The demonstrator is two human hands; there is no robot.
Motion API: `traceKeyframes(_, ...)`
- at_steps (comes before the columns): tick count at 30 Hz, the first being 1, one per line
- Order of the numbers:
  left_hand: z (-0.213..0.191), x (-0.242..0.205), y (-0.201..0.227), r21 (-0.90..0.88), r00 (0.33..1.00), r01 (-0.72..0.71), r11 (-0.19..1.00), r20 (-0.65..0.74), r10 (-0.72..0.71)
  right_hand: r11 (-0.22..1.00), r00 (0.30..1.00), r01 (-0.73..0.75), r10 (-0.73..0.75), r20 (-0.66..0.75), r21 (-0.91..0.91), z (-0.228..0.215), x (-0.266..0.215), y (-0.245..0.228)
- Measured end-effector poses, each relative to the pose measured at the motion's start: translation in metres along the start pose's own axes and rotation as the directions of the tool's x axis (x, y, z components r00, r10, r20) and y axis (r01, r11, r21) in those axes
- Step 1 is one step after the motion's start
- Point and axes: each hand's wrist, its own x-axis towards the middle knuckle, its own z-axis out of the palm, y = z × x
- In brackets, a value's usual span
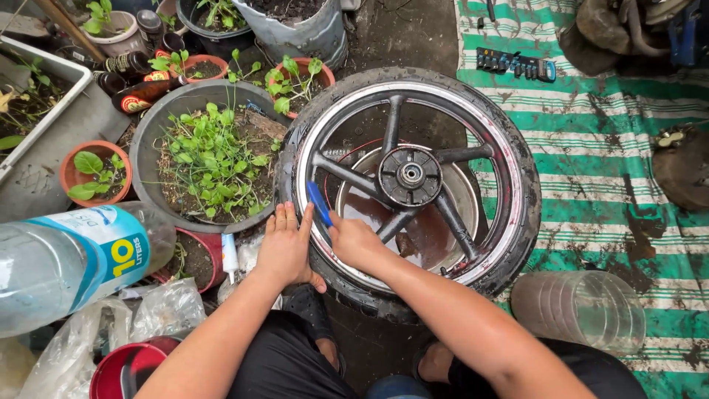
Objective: Cleaning a motorcycle wheel rim and spokes using a brush, cloth, and cleaning solution.
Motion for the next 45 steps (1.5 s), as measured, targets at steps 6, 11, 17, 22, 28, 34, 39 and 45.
traceKeyframes(6,0.001,-0.007,-0.001,-0.028,1.000,0.002,1.000,-0.014,-0.003,0.997,0.992,-0.070,0.072,0.108,-0.029,-0.014,-0.071,0.016)
traceKeyframes(11,0.004,-0.009,-0.002,-0.114,0.999,-0.006,0.993,-0.037,0.002,0.988,0.973,-0.131,0.144,0.179,-0.080,-0.010,-0.054,0.023)
traceKeyframes(17,0.001,-0.012,-0.004,-0.165,0.999,0.029,0.986,-0.033,-0.035,0.996,0.995,-0.064,0.068,-0.073,0.061,0.016,0.021,0.008)
traceKeyframes(22,0.004,-0.012,-0.005,-0.178,0.998,0.003,0.984,-0.056,-0.013,0.986,0.965,-0.166,0.158,0.207,0.019,-0.033,-0.093,0.003)
traceKeyframes(28,0.001,-0.010,-0.005,-0.215,1.000,0.008,0.977,-0.026,-0.014,0.995,1.000,0.009,-0.011,0.026,0.099,0.008,0.017,0.017)
traceKeyframes(34,-0.002,-0.014,-0.005,-0.241,1.000,0.015,0.970,-0.010,-0.018,0.990,0.991,-0.092,0.080,0.104,0.110,-0.029,-0.066,-0.029)
traceKeyframes(39,0.003,-0.013,-0.004,-0.259,1.000,0.016,0.966,-0.007,-0.019,0.992,0.967,-0.116,0.125,0.221,-0.056,-0.021,-0.066,0.017)
traceKeyframes(45,0.011,-0.012,-0.009,-0.254,0.999,0.016,0.967,-0.042,-0.028,0.983,0.990,0.013,0.013,-0.143,0.181,0.016,0.079,-0.007)
